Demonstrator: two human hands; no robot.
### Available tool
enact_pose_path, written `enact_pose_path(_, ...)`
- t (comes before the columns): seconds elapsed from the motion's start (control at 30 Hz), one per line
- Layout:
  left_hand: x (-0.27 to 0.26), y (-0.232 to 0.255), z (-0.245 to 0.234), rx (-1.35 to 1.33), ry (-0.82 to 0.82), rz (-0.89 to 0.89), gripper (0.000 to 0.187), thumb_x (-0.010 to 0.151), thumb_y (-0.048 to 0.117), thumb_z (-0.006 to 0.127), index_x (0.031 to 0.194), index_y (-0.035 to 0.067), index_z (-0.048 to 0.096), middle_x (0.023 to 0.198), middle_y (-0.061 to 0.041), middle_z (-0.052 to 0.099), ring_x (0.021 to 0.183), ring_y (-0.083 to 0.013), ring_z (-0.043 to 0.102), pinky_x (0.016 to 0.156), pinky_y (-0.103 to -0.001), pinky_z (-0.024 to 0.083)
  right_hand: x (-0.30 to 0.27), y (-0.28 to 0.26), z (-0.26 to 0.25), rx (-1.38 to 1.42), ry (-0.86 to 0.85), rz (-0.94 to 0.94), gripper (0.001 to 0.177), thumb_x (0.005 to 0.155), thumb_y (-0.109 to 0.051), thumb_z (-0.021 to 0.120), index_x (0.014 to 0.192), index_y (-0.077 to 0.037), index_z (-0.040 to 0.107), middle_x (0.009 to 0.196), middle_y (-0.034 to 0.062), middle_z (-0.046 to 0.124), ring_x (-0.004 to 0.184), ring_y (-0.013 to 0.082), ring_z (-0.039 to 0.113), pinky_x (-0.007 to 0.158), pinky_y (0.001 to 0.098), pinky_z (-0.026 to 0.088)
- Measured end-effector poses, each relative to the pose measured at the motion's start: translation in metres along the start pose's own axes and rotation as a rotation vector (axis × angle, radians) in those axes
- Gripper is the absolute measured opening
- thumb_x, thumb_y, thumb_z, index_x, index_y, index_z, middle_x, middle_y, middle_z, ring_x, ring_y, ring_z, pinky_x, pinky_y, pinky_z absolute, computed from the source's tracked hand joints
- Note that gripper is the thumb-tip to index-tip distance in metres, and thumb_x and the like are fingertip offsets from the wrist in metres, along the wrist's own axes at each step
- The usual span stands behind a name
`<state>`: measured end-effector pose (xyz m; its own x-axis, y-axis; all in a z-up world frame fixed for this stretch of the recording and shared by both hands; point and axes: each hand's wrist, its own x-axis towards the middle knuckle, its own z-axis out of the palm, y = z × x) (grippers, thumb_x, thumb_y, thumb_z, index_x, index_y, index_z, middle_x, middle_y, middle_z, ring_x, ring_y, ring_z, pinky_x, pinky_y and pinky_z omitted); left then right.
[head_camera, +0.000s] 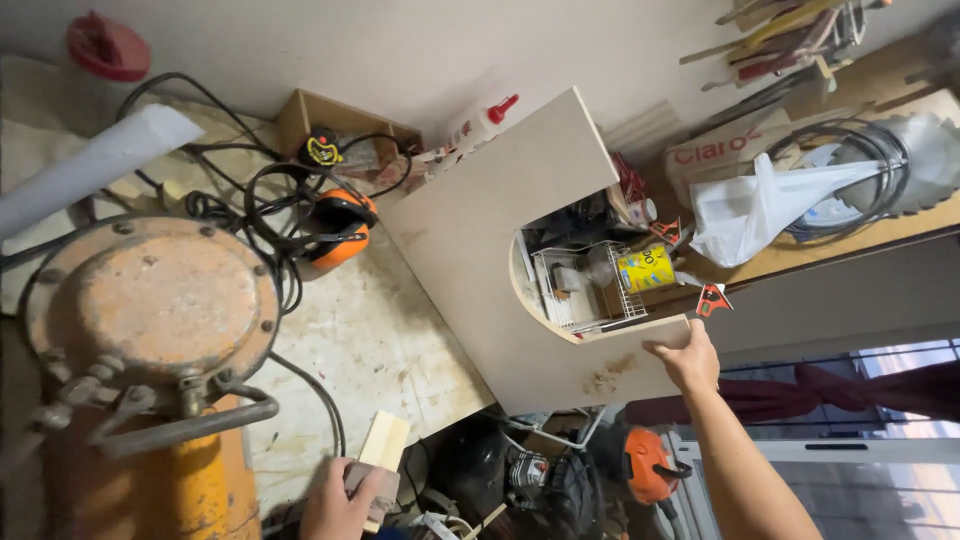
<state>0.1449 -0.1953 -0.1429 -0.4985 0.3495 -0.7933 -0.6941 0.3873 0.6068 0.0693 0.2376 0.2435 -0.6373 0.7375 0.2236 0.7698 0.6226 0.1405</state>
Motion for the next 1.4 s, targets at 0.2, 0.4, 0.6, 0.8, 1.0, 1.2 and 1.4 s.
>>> enact_pose_path(0.2,0.020,0.016,-0.005,-0.030,0.172,0.024,0.067,0.091,0.062,0.061,0.142,0.020,0.053,0.141,-0.014,0.067,0.121,-0.0413,0.067,0.095,-0.050,0.053,-0.003,0.008,0.007,0.019,0.038,-0.062,0.067,0.070,-0.055,0.087,0.111,-0.015,0.051,0.112,0.0145,0.070,0.104,0.0427,0.067,0.080,0.0544,0.048)
enact_pose_path(0.4,0.003,0.063,-0.035,0.014,0.253,0.085,0.060,0.097,0.047,0.061,0.147,0.017,0.050,0.135,-0.019,0.068,0.115,-0.0410,0.068,0.092,-0.051,0.056,0.006,0.027,0.029,0.052,0.063,-0.226,0.058,0.086,-0.056,0.079,0.111,-0.011,0.052,0.110,0.0173,0.068,0.103,0.0441,0.065,0.079,0.0552,0.047)
enact_pose_path(0.6,0.059,0.069,-0.047,0.354,0.504,0.162,0.055,0.100,0.050,0.055,0.148,0.022,0.053,0.142,-0.020,0.060,0.127,-0.0487,0.058,0.104,-0.058,0.047,-0.020,0.032,0.010,0.081,0.014,-0.246,0.045,0.102,-0.057,0.061,0.095,-0.015,0.050,0.100,0.0135,0.072,0.100,0.0437,0.067,0.075,0.0549,0.048)
enact_pose_path(0.8,0.072,0.085,-0.065,0.423,0.708,0.110,0.060,0.103,0.051,0.051,0.150,0.013,0.049,0.144,-0.021,0.055,0.127,-0.0479,0.057,0.099,-0.062,0.048,-0.038,0.089,0.013,0.206,0.045,-0.300,0.030,0.105,-0.048,0.064,0.106,-0.019,0.071,0.101,0.0073,0.077,0.098,0.0342,0.071,0.076,0.0477,0.049)
enact_pose_path(1.0,0.091,0.091,-0.082,0.644,1.006,0.125,0.062,0.095,0.059,0.059,0.137,0.014,0.063,0.135,-0.018,0.063,0.126,-0.0454,0.055,0.105,-0.059,0.041,-0.044,0.133,0.065,0.663,0.046,-0.326,0.020,0.108,-0.021,0.068,0.120,-0.006,0.073,0.101,0.0088,0.072,0.083,0.0241,0.062,0.083,0.0381,0.047)
enact_pose_path(1.2,0.062,0.224,-0.103,0.452,1.171,0.688,0.043,0.096,0.047,0.067,0.123,0.013,0.069,0.123,-0.017,0.064,0.119,-0.0433,0.057,0.103,-0.055,0.041,-0.080,0.137,0.115,1.321,-0.108,-0.124,0.074,0.113,-0.066,0.030,0.140,-0.003,0.056,0.128,0.0133,0.060,0.112,0.0241,0.058,0.093,0.0361,0.047)
enact_pose_path(1.4,0.065,0.345,-0.159,-0.044,0.810,1.133,0.045,0.108,0.033,0.061,0.143,0.009,0.046,0.140,-0.014,0.057,0.132,-0.0277,0.055,0.114,-0.040,0.043,-0.124,0.073,0.056,1.819,-0.664,0.649,0.079,0.103,-0.072,0.024,0.154,-0.014,0.042,0.155,0.0128,0.048,0.140,0.0338,0.046,0.120,0.0649,0.034)
